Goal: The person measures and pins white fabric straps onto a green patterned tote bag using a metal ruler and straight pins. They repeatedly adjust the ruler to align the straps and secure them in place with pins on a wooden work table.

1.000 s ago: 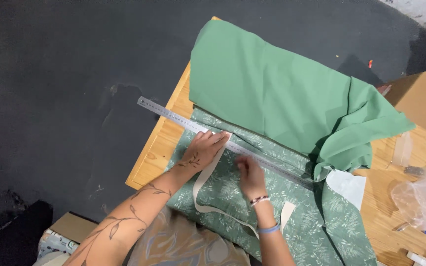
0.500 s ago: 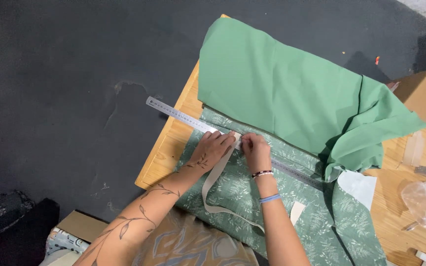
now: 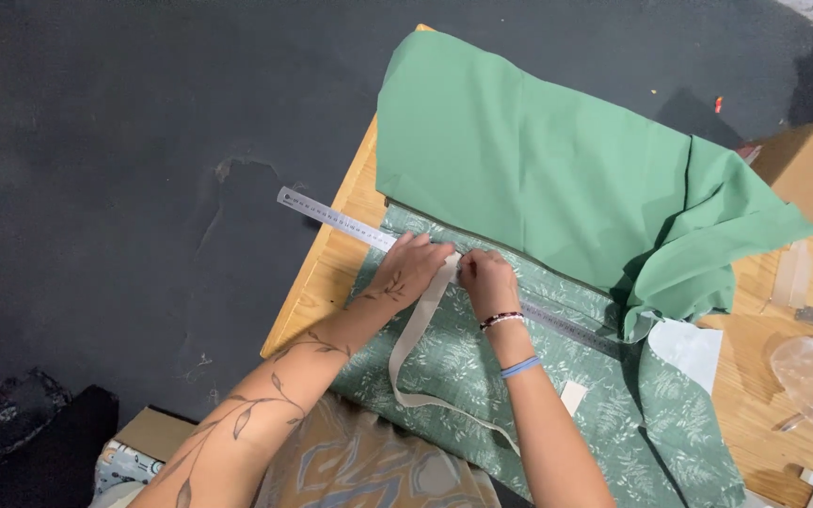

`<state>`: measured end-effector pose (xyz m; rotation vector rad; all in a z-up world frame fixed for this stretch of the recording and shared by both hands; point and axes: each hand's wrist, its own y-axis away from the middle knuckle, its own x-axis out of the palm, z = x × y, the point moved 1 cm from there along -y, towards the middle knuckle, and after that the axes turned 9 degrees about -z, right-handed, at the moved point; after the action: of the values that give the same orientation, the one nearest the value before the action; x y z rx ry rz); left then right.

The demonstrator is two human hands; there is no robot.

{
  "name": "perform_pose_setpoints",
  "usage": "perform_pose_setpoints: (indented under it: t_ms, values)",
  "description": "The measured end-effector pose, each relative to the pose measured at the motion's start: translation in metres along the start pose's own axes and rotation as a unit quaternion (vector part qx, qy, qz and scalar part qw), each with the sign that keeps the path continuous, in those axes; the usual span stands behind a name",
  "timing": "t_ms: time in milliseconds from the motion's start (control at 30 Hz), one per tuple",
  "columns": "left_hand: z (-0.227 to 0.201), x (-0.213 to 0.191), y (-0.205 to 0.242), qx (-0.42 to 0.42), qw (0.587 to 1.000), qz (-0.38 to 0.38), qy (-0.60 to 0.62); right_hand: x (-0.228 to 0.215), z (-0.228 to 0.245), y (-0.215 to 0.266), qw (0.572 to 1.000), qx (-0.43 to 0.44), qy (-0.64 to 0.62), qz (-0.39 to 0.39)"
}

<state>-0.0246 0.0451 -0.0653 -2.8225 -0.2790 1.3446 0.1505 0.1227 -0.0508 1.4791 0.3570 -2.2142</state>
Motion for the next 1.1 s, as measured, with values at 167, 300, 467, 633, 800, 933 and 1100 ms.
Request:
perform_pose_setpoints:
  t_ms: [167,300,467,633,800,933,1100]
  values:
    - [0.021,0.019,-0.015,-0.014,1.000,0.019,-0.009,-0.015,0.010,0.000,0.999,0.018,-0.004,0.037]
    - [-0.017,-0.037,-0.020,-0.068,0.989,0.029,0.130,-0.005,0.017,-0.001,0.998,0.029,0.037,0.035]
    - [-0.009,-0.038,-0.023,-0.036,0.999,0.030,-0.001,0.000,0.022,-0.004,0.997,0.061,0.010,0.048]
    - [-0.024,-0.064,-0.020,-0.022,0.999,0.032,0.023,-0.025,0.039,-0.005,0.991,0.104,-0.011,0.078]
    - [-0.019,-0.053,-0.017,0.001,0.999,-0.009,0.041,-0.026,0.041,-0.006,0.989,0.126,-0.032,0.074]
    - [-0.018,-0.055,-0.020,0.011,0.999,-0.004,0.039,-0.033,0.045,-0.007,0.985,0.155,-0.055,0.061]
    - [-0.018,-0.057,-0.025,0.009,1.000,0.012,-0.007,-0.061,0.057,-0.006,0.968,0.203,-0.138,0.047]
